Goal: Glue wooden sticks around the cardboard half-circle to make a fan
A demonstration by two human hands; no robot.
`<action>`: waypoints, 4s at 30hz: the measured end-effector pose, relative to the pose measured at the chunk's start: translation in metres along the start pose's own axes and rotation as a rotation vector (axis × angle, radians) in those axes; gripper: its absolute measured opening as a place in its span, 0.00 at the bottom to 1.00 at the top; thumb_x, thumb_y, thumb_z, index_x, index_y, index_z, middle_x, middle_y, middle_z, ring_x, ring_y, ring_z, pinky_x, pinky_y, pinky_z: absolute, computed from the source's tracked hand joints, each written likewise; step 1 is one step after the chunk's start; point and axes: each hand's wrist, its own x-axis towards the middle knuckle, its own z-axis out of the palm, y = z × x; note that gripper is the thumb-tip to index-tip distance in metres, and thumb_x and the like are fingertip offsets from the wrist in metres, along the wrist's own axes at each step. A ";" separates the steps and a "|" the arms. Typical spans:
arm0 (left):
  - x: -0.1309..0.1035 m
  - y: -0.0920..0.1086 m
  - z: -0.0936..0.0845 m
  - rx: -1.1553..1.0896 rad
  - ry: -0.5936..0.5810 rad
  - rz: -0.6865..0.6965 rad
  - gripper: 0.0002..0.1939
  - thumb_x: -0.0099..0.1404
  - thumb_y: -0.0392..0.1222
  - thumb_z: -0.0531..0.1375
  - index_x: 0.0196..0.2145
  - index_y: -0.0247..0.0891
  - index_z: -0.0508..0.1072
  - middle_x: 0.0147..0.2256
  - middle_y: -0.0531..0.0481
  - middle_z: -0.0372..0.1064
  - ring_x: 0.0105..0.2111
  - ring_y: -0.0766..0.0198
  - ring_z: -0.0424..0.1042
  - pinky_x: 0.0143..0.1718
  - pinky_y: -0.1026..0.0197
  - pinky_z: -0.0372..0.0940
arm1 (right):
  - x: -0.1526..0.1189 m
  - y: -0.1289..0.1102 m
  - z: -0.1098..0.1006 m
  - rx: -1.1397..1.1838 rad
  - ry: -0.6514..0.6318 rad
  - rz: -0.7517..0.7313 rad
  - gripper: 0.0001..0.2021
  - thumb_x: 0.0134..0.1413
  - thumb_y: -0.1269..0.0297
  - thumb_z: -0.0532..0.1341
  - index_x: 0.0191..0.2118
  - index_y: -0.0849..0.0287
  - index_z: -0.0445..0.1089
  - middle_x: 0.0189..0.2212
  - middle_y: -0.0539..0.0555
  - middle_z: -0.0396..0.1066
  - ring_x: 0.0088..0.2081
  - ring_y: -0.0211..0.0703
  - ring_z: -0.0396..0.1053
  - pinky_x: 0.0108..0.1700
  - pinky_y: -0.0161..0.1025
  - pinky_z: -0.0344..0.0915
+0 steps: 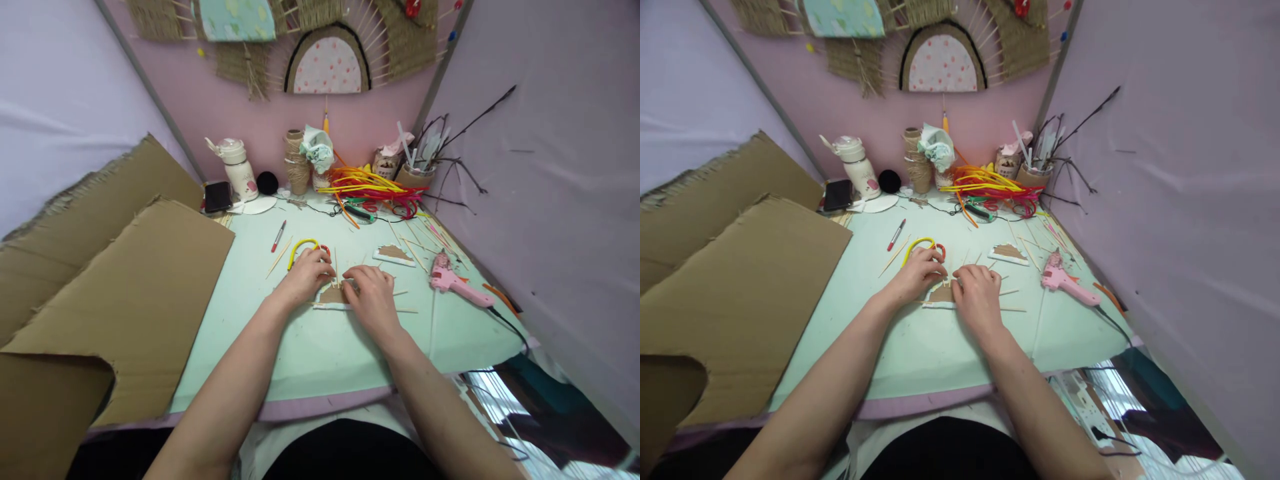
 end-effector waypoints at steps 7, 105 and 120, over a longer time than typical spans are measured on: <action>0.002 -0.006 0.002 -0.035 -0.060 0.016 0.07 0.65 0.36 0.60 0.34 0.41 0.79 0.40 0.48 0.73 0.44 0.58 0.66 0.50 0.53 0.60 | 0.000 0.000 0.000 -0.003 -0.025 0.018 0.06 0.59 0.69 0.57 0.37 0.55 0.72 0.38 0.53 0.77 0.44 0.47 0.68 0.48 0.45 0.50; -0.042 0.059 -0.012 0.005 -0.094 -0.447 0.20 0.57 0.42 0.66 0.46 0.39 0.67 0.47 0.44 0.68 0.51 0.49 0.63 0.52 0.48 0.59 | -0.022 0.017 -0.037 -0.163 -0.292 0.115 0.15 0.55 0.60 0.64 0.49 0.53 0.70 0.49 0.55 0.73 0.53 0.55 0.64 0.52 0.51 0.53; -0.044 0.061 -0.011 -0.013 -0.083 -0.436 0.13 0.59 0.39 0.65 0.40 0.40 0.66 0.42 0.48 0.67 0.47 0.53 0.65 0.48 0.51 0.58 | -0.021 0.015 -0.033 -0.122 -0.308 0.129 0.13 0.56 0.63 0.63 0.47 0.53 0.70 0.49 0.54 0.74 0.52 0.55 0.65 0.52 0.51 0.52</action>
